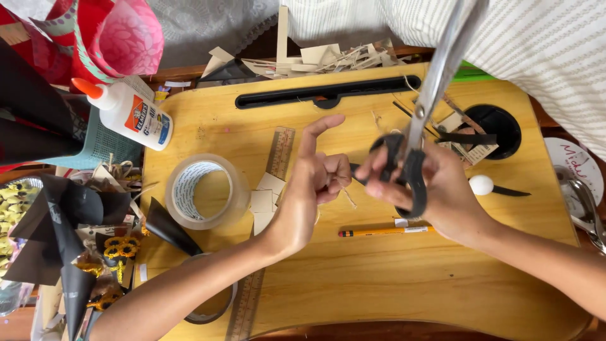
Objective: Assembling decorative paper cones by gluing sunflowers, punching holes in tags, and threading twine.
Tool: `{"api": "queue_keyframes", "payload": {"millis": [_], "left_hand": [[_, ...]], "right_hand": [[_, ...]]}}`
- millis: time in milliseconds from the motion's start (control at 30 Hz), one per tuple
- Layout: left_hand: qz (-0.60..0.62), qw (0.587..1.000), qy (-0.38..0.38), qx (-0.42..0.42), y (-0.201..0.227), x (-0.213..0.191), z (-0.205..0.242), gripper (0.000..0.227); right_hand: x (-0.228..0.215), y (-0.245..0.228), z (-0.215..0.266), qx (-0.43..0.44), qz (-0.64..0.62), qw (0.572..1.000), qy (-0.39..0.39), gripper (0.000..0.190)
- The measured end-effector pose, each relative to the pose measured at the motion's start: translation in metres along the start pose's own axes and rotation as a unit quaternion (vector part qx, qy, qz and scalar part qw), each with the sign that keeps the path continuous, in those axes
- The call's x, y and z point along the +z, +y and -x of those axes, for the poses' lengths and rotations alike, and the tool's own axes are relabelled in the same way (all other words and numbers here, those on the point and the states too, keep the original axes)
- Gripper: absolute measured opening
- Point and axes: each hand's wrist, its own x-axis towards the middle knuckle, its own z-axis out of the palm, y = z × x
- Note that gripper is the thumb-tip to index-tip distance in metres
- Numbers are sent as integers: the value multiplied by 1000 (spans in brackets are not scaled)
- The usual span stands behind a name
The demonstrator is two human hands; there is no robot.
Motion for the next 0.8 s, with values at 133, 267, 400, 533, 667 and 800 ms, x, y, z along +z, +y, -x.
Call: {"api": "queue_keyframes", "payload": {"millis": [133,267,400,533,667,800], "left_hand": [[-57,995,-43,68,-9,1,7,54],[-135,984,-74,92,-10,7,10,51],[-196,972,-80,98,-2,9,9,48],[-318,930,-94,159,-4,11,9,50],[-308,933,-118,147,-9,15,7,50],[-369,904,-98,191,-16,13,1,49]], "right_hand": [[-1,15,18,64,19,998,11,23],[-1,18,27,70,-67,995,12,15],[-6,17,32,90,-36,994,50,14],[-6,29,37,116,-72,989,53,21],[-6,39,40,108,-73,988,81,21],[-7,44,41,94,-77,987,105,18]]}}
